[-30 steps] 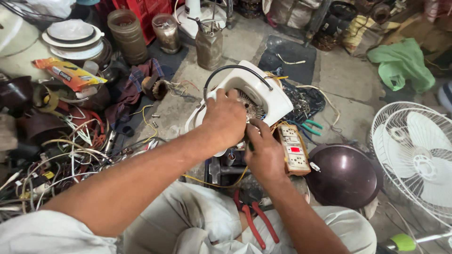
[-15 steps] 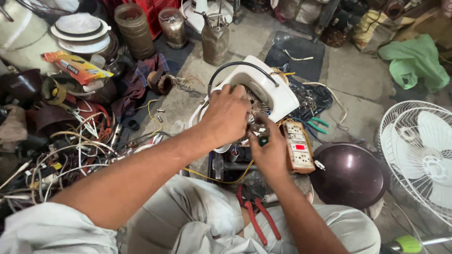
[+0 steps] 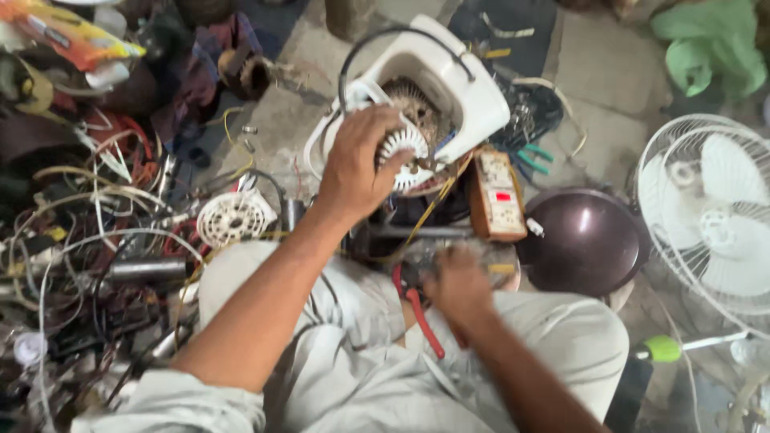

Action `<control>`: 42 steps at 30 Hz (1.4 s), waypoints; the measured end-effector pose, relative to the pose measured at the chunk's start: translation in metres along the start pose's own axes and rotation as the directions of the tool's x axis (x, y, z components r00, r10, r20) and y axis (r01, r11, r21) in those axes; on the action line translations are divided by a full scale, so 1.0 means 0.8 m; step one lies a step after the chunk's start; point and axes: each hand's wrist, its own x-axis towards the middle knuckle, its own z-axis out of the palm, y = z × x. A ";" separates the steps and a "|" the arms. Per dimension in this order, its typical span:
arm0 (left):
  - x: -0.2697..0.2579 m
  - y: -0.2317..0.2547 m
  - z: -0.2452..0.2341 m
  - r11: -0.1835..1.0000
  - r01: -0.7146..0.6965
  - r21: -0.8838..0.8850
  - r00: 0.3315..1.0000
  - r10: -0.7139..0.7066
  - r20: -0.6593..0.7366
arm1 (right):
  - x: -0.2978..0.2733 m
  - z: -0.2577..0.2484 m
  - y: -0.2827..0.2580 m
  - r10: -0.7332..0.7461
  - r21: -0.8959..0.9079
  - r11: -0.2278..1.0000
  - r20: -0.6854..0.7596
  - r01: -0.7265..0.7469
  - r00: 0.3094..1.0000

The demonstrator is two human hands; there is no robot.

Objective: The person disassembles a white fan motor housing using pliers and a screwdriver. They remove the top cover, manipulate internal wires, and detach the motor assembly from the base.

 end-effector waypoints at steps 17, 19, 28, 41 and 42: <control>-0.017 -0.028 -0.005 0.995 -0.096 -0.002 0.995 0.096 0.028 | -0.024 -0.192 0.046 0.461 -0.009 0.749 0.725 -0.663 0.511; -0.016 -0.032 -0.006 0.994 -0.108 -0.018 0.994 0.108 0.019 | -0.017 -0.260 0.085 0.269 0.207 0.858 0.597 -0.469 0.755; -0.020 -0.031 -0.009 0.992 -0.110 -0.065 0.993 0.107 -0.048 | 0.187 -0.355 0.013 -0.067 -0.121 0.980 0.554 0.160 0.830; -0.019 -0.036 -0.005 0.995 -0.077 -0.068 0.997 0.075 -0.030 | 0.199 -0.334 0.005 -0.134 -0.172 0.954 0.489 0.246 0.862; -0.019 -0.036 -0.005 0.995 -0.061 -0.076 0.998 0.058 -0.034 | 0.198 -0.330 0.008 -0.152 -0.203 0.942 0.454 0.267 0.878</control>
